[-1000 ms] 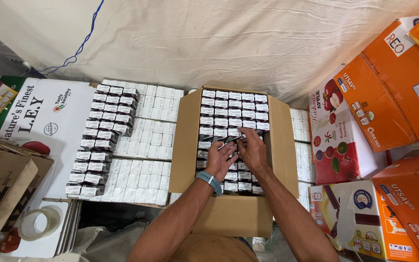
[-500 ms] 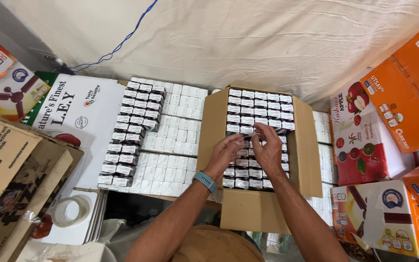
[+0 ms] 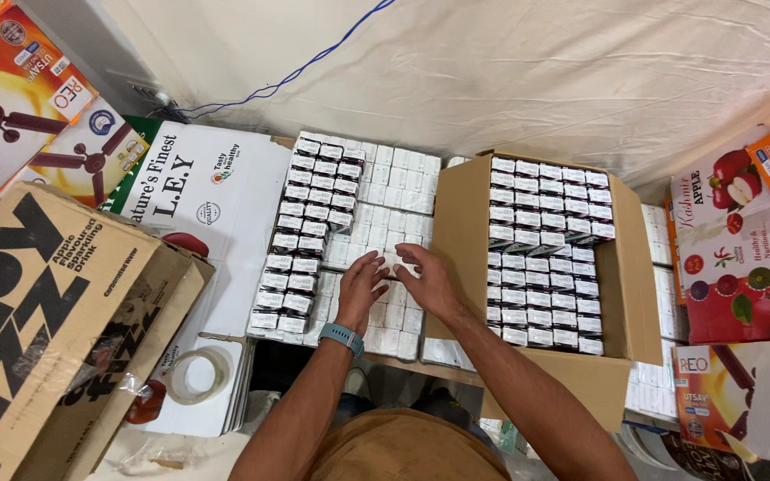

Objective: The person repeatedly picks up small white boxes from a surface and places them into a larger cardboard box. The person arranges the small boxes in neat rows inside the larger box, filling it up systematically.

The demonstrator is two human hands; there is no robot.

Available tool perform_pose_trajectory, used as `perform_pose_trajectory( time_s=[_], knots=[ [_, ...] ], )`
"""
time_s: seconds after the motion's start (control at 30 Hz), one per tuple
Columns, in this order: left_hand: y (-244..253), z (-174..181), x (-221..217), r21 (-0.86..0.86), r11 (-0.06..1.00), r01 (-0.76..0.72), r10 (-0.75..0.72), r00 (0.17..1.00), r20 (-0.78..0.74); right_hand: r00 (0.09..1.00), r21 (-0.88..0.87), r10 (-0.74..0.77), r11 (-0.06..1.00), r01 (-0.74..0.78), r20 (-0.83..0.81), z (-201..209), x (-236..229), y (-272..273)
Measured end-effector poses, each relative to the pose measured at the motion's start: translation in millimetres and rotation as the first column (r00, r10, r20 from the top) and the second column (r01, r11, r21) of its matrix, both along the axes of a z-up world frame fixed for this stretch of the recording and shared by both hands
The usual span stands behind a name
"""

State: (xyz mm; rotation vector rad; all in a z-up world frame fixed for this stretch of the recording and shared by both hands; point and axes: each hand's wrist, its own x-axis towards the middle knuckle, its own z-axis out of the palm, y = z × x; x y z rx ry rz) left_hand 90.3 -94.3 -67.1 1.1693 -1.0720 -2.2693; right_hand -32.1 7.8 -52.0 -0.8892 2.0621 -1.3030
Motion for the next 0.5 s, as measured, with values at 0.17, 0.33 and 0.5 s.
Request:
perform_pose_trajectory(
  time_s=[0.17,0.33,0.5],
  knots=[
    [-28,-8,13,0.126,0.991,-0.039,0.047,0.997,-0.062,0.998,0.129,0.059,0.990,-0.054,-0.038,-39,7,-48],
    [-52,-5,10,0.232,0.972,-0.040,0.074,0.988,-0.139,0.997,0.162,0.062,0.985,-0.052,-0.055,-46,5,-96],
    [-70,-21,4,0.304,0.953,-0.023,0.081,0.980,-0.182,0.985,0.170,0.068,0.985,-0.040,-0.160,-51,5,-126]
  ],
)
